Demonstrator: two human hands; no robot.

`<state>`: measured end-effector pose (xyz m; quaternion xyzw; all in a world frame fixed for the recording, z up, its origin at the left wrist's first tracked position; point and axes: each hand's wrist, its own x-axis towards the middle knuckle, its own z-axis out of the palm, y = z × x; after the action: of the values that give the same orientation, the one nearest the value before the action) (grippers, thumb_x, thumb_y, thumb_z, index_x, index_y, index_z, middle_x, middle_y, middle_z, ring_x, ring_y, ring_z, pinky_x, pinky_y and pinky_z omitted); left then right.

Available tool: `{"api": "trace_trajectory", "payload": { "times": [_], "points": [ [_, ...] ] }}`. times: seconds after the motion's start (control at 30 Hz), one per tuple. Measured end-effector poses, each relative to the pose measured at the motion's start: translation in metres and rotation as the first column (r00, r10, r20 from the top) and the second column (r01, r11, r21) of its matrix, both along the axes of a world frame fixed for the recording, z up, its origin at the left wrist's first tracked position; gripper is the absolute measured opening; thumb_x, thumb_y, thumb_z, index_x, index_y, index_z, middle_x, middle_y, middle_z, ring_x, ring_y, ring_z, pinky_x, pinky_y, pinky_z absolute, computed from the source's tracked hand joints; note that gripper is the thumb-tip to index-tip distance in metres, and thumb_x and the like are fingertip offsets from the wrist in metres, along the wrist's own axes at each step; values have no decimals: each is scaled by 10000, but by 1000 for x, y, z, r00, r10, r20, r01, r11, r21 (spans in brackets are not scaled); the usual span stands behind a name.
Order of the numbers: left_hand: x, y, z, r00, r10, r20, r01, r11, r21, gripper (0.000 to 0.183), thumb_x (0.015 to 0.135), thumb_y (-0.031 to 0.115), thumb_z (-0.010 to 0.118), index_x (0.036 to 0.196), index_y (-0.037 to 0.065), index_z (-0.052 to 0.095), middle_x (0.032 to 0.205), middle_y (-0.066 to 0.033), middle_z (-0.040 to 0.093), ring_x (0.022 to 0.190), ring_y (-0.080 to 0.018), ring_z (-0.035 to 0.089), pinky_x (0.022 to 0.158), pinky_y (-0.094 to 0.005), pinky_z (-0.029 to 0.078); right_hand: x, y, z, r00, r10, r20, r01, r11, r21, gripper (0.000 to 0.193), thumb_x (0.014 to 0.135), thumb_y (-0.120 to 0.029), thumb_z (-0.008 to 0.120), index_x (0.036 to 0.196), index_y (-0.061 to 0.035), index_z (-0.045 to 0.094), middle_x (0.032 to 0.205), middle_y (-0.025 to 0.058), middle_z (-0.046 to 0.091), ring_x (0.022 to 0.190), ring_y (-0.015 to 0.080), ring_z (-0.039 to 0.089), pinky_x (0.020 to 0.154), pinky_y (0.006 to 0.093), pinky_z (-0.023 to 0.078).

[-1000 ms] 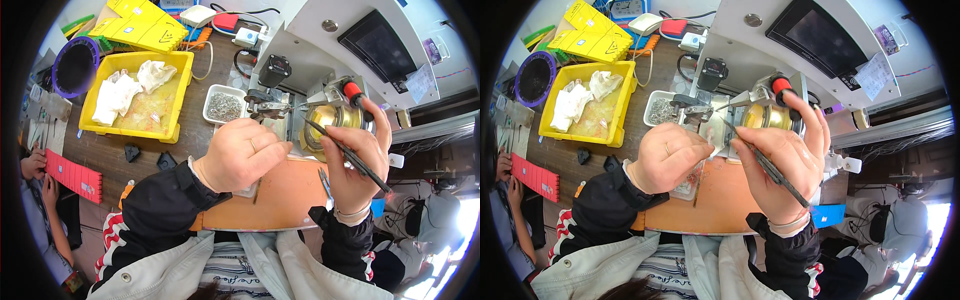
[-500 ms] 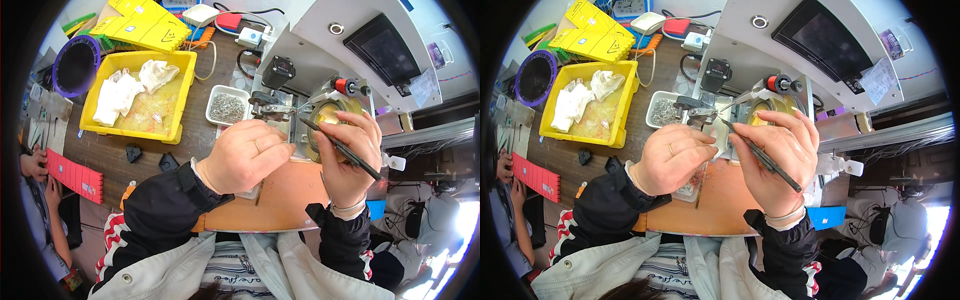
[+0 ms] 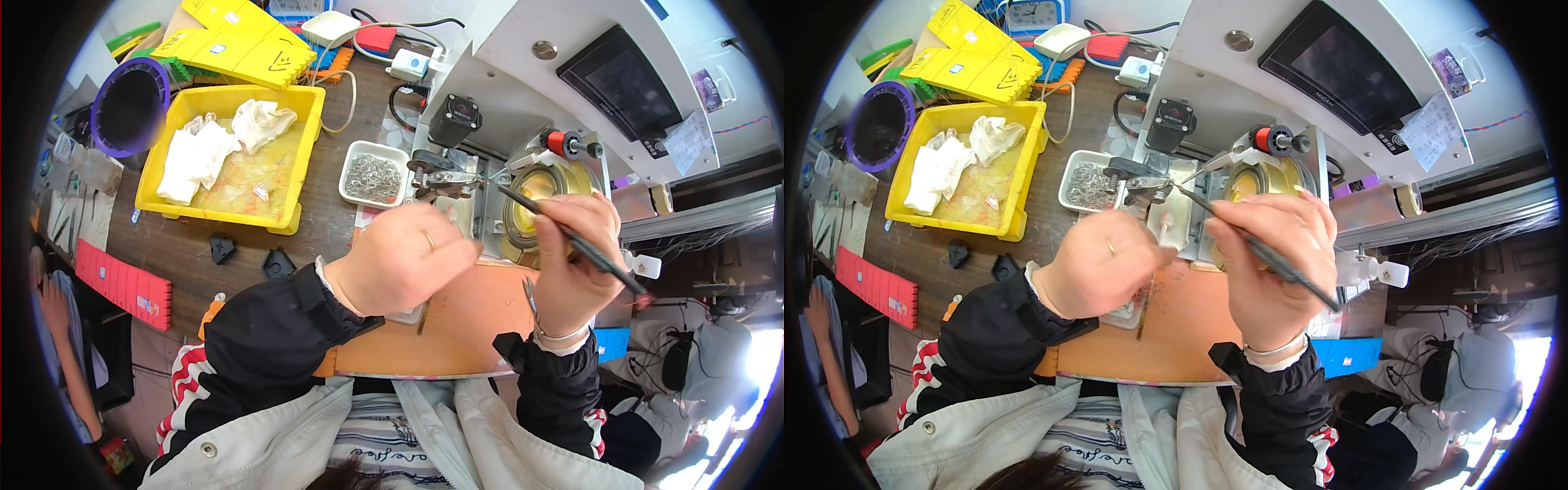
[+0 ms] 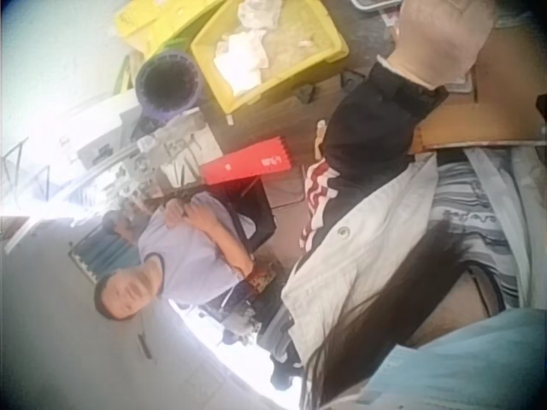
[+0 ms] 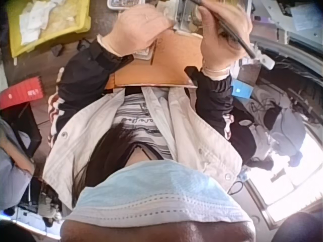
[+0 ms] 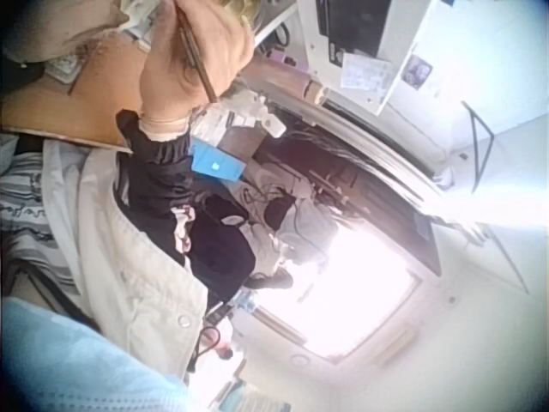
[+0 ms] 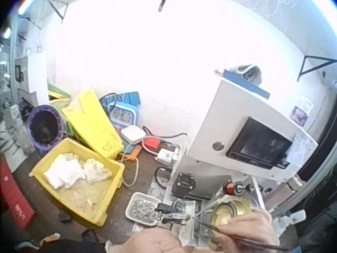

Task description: Assembling small electronic components and wiring at a workbench.

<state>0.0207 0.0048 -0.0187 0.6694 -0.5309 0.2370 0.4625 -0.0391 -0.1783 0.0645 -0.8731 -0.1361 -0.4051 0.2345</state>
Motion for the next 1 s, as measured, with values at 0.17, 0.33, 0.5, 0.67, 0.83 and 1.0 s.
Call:
{"api": "trace_trajectory", "payload": {
  "times": [0.17, 0.33, 0.5, 0.67, 0.83, 1.0],
  "points": [
    [1, 0, -8, 998, 19, 58, -20, 1000, 9, 228, 693, 77, 710, 917, 32, 701, 761, -35, 644, 710, -223, 654, 626, -336, 503, -30, -7, -12, 975, 20, 220, -102, 925, 367, 144, 750, 92, 569, 866, 45, 641, 846, 175, 672, 858, 302, 636, 834, 440, 502],
    [3, 4, -6, 997, 75, 8, -75, 996, -38, 290, 661, 92, 726, 950, 74, 725, 855, -34, 682, 805, -219, 671, 686, -353, 514, -101, -35, -32, 916, -202, 346, 100, 952, 291, 65, 927, -57, 560, 921, -6, 519, 832, 104, 511, 753, 231, 493, 713, 392, 442],
    [2, 4, 0, 997, 70, 30, -67, 993, -96, 244, 720, 66, 764, 962, 74, 733, 978, -57, 709, 873, -244, 675, 754, -356, 528, -145, -36, -90, 943, -207, -261, 225, 973, 42, 184, 783, 102, 681, 935, -2, 669, 973, 140, 670, 901, 296, 644, 807, 382, 509],
    [-7, 33, 27, 961, 276, 21, -273, 956, -103, 229, 721, -37, 733, 927, 62, 726, 982, -78, 724, 901, -263, 681, 763, -362, 539, -143, -30, -120, 904, -208, -374, 234, 972, 25, 200, 782, 54, 705, 972, -8, 697, 1034, 144, 668, 961, 326, 639, 855, 392, 510],
    [27, 121, 48, 765, 644, 20, -633, 744, 214, 157, 848, -27, 638, 969, 11, 730, 1058, -136, 712, 1069, -317, 637, 953, -397, 484, -142, -30, -120, 857, -175, -484, 223, 974, 43, 345, 857, 94, 575, 1172, -12, 668, 1135, 176, 646, 1067, 344, 612, 937, 392, 468],
    [49, 205, 22, 605, 770, 203, -756, 476, 449, 446, 861, -39, 597, 1296, 57, 614, 1248, -205, 643, 1171, -355, 597, 994, -400, 465, -145, -31, -118, 869, -166, -467, 211, 976, 45, 436, 840, 130, 512, 1247, 6, 609, 1191, 184, 638, 1116, 367, 599, 963, 417, 462]
  ]
}}
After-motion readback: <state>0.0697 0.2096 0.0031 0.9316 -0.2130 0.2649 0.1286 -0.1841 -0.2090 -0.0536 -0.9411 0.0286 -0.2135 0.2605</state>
